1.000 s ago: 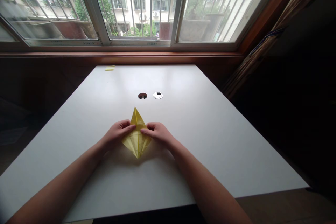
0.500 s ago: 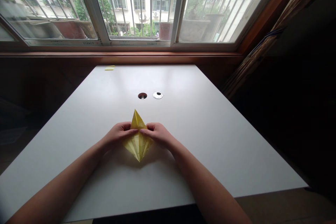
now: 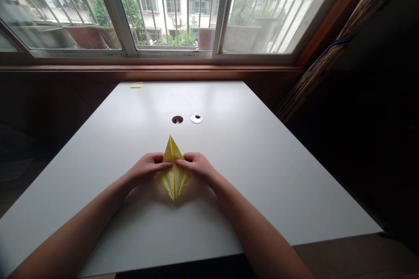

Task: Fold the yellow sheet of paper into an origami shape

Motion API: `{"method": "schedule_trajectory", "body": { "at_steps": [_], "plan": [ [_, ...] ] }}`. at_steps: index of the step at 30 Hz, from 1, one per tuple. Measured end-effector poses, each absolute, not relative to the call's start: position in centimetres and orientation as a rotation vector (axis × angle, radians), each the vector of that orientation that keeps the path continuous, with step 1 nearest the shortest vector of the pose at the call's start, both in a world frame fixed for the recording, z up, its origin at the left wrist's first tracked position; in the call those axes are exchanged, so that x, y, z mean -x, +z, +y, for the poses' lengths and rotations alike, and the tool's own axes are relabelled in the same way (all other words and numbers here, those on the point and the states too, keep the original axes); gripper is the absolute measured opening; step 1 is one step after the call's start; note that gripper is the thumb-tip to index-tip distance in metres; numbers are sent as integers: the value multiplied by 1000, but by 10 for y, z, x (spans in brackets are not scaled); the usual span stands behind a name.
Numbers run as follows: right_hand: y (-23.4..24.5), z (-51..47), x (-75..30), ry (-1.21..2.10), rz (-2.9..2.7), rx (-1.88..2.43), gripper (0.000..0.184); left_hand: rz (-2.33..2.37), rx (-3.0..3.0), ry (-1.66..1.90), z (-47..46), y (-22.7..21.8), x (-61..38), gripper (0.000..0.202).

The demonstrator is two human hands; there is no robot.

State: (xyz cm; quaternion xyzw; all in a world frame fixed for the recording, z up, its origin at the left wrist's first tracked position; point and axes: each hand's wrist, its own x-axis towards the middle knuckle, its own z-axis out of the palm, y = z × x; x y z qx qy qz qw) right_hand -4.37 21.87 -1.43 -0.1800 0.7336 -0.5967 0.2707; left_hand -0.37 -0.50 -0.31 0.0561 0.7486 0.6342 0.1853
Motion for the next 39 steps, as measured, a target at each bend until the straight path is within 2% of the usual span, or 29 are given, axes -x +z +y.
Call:
{"method": "schedule_trajectory", "body": {
  "at_steps": [23, 39],
  "plan": [
    [-7, 218, 41, -1574, 2018, 485, 42, 2085, -137, 1818, -3, -6, 4, 45],
    [-4, 217, 38, -1605, 1989, 549, 39, 2060, -226, 1572, -1, 6, 0, 39]
  ]
}}
